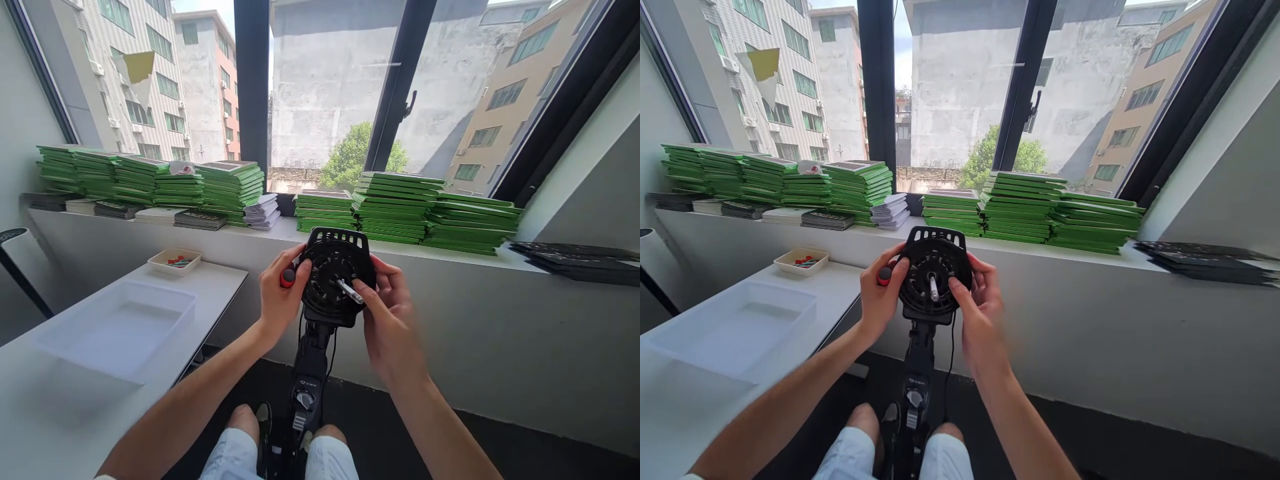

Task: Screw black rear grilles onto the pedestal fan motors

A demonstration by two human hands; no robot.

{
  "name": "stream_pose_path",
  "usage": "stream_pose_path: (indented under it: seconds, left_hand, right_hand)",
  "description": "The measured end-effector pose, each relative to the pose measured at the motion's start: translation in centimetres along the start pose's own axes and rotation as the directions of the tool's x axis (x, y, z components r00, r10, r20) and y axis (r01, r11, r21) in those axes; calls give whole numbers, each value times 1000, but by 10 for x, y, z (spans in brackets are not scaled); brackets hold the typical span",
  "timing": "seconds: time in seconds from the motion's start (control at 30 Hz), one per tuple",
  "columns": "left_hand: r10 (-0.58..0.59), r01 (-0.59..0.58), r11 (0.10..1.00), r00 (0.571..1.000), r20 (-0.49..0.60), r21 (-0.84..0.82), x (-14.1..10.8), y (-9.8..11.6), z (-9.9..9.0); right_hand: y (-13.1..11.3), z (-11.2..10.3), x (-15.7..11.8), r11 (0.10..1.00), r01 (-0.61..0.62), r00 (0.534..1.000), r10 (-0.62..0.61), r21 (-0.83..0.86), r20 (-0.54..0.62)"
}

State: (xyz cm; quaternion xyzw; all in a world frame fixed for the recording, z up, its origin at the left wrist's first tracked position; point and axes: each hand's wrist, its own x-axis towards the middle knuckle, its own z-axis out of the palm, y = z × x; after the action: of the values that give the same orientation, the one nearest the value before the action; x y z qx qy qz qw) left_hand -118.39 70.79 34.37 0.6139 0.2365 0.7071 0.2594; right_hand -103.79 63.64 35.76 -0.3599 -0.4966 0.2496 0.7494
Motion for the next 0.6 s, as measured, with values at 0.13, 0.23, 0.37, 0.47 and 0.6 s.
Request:
stream_pose_path:
  seconds: [0.13,0.23,0.37,0.47,0.6]
  left_hand:
    - [-23,23,1000,1000,-13,5,-3,3,1]
    - [-28,28,1000,1000,-12,10,-6,7,1]
    - [-39,39,999,999,-13,9,-7,8,2]
    - [-50,50,998,999,-13,27,-7,6,1]
    - [-71,71,997,997,-15,29,-8,5,-1]
  right_hand:
    - [10,-4,-5,999,39,999,-39,-18,1]
    - [18,-8,-10,997,66,998,-66,-43,1]
    - [23,-9,-12,993,87,996,-87,-81,7]
    - [24,-8,-11,990,102,995,-101,-103,13]
    - [24,-8,-12,984,121,993,-119,-127,21]
